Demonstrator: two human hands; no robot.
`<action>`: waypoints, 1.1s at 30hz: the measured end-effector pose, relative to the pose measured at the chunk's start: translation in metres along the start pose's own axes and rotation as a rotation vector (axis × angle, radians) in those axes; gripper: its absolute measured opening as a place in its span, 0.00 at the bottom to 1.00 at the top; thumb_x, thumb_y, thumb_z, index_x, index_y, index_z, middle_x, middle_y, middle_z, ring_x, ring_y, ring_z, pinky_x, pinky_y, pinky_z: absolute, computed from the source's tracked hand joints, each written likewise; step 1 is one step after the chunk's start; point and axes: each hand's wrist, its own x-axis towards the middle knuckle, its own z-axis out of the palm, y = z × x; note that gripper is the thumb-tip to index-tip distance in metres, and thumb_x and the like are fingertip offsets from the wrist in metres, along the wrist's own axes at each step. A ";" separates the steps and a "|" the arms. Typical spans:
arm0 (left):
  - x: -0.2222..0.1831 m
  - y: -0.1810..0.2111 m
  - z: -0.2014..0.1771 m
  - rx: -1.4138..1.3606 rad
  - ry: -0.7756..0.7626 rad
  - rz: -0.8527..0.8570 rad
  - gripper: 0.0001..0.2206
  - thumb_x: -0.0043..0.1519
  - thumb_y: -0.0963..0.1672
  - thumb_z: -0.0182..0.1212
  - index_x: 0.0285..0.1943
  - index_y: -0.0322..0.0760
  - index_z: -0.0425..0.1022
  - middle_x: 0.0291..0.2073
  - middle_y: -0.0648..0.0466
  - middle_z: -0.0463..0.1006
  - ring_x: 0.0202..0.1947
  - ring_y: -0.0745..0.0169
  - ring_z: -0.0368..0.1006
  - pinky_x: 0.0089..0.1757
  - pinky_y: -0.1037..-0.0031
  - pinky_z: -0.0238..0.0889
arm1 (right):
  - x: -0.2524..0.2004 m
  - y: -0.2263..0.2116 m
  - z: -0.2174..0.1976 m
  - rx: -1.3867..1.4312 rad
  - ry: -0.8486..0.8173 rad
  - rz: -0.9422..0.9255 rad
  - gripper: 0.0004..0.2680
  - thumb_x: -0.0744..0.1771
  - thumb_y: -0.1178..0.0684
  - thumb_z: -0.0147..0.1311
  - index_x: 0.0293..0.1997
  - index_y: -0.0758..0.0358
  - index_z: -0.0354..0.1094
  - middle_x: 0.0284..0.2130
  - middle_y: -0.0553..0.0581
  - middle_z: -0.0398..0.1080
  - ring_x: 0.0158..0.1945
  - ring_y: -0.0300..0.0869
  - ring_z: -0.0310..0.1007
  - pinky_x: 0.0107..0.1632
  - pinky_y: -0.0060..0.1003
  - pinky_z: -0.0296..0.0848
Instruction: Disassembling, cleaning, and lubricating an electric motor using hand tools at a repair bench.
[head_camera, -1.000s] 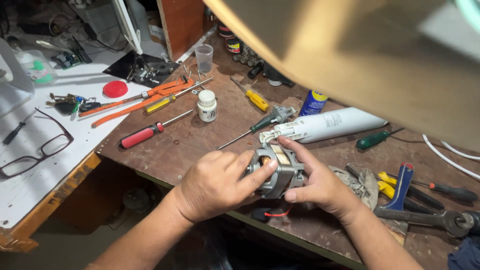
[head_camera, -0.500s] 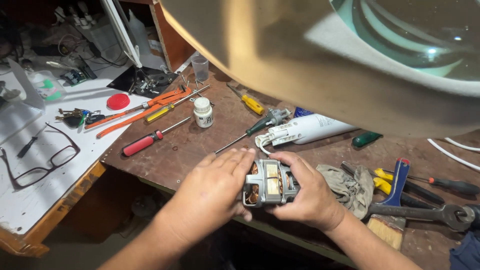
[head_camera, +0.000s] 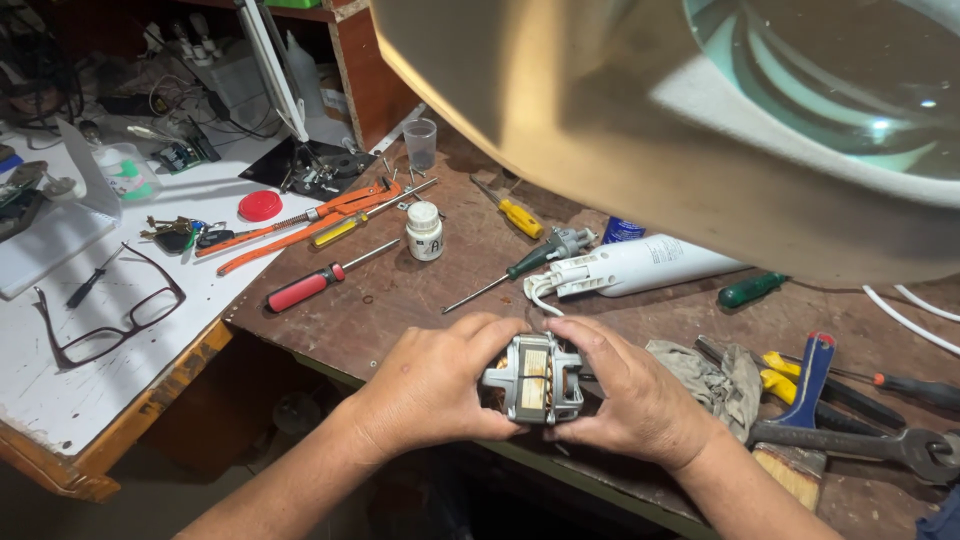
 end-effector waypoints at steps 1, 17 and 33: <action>-0.001 -0.001 -0.001 -0.001 -0.002 -0.003 0.46 0.46 0.59 0.83 0.77 0.53 0.73 0.67 0.54 0.84 0.55 0.39 0.86 0.42 0.38 0.77 | 0.000 0.001 0.002 0.004 -0.002 0.001 0.49 0.59 0.37 0.91 0.83 0.68 0.58 0.75 0.73 0.71 0.78 0.62 0.75 0.81 0.54 0.73; -0.002 -0.012 -0.008 -0.039 0.071 0.030 0.48 0.43 0.58 0.87 0.76 0.51 0.75 0.71 0.58 0.84 0.62 0.47 0.85 0.48 0.44 0.79 | -0.009 0.010 -0.002 -0.152 0.158 -0.057 0.43 0.59 0.33 0.87 0.76 0.75 0.68 0.70 0.72 0.77 0.76 0.67 0.78 0.84 0.58 0.70; 0.005 -0.008 -0.023 -0.165 -0.006 -0.087 0.51 0.44 0.63 0.84 0.80 0.50 0.77 0.60 0.49 0.91 0.57 0.35 0.90 0.55 0.47 0.81 | -0.009 0.025 -0.003 0.196 0.174 0.267 0.43 0.54 0.27 0.85 0.74 0.59 0.75 0.54 0.67 0.88 0.64 0.65 0.86 0.68 0.65 0.80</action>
